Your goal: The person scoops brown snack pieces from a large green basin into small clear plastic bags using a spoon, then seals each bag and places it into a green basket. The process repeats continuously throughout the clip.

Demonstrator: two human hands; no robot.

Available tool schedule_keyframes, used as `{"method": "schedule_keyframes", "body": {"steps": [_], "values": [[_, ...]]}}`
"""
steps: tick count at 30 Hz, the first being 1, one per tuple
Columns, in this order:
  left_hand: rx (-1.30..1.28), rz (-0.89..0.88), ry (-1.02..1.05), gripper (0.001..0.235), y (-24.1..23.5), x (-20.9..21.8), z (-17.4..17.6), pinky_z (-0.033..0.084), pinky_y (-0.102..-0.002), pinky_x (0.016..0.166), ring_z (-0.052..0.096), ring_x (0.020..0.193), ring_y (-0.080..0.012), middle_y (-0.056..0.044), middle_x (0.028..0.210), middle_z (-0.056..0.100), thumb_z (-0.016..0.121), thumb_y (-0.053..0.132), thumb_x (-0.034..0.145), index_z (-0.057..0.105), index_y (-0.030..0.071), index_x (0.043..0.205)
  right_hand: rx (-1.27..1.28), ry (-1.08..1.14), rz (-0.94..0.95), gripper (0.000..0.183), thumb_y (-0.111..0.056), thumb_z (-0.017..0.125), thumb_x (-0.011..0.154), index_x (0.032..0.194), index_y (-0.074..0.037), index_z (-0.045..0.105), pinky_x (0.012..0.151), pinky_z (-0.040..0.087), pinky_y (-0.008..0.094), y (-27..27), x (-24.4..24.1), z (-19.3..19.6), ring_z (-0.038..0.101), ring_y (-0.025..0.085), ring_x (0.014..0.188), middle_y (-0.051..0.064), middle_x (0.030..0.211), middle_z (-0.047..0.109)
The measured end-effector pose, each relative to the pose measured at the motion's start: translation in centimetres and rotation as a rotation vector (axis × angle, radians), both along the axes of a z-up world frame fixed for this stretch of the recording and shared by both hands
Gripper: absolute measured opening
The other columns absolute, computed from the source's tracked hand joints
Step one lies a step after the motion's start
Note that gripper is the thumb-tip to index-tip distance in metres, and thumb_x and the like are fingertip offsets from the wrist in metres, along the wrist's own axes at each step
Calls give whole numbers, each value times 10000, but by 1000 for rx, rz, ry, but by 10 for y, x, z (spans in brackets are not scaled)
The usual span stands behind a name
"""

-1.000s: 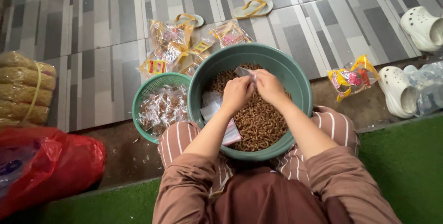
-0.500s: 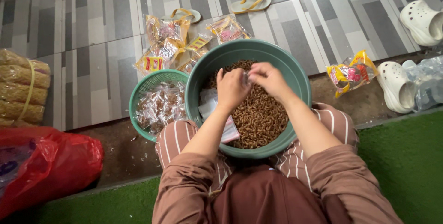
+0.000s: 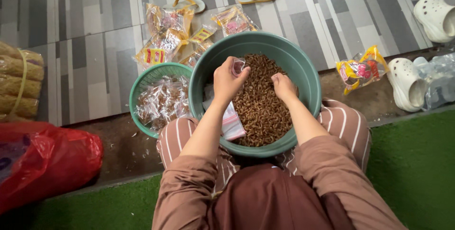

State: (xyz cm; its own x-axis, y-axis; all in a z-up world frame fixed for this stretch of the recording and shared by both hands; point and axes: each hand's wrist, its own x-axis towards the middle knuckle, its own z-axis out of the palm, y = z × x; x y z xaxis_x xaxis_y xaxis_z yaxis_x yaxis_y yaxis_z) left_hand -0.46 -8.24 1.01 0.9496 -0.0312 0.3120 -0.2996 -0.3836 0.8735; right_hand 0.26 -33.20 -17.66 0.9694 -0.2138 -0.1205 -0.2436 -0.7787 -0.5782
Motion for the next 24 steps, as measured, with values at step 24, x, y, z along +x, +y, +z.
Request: {"method": "schedule_keyframes", "body": {"steps": [24], "values": [[-39, -26, 34, 329, 1, 7, -3, 575, -325, 761, 741, 806, -202, -114, 889, 750, 793, 264, 845, 664, 27, 1033, 969, 38, -601, 403, -431, 366, 1115, 1093, -152, 656, 520, 415, 257, -2, -4, -67, 598, 76, 614, -7, 791, 685]]}}
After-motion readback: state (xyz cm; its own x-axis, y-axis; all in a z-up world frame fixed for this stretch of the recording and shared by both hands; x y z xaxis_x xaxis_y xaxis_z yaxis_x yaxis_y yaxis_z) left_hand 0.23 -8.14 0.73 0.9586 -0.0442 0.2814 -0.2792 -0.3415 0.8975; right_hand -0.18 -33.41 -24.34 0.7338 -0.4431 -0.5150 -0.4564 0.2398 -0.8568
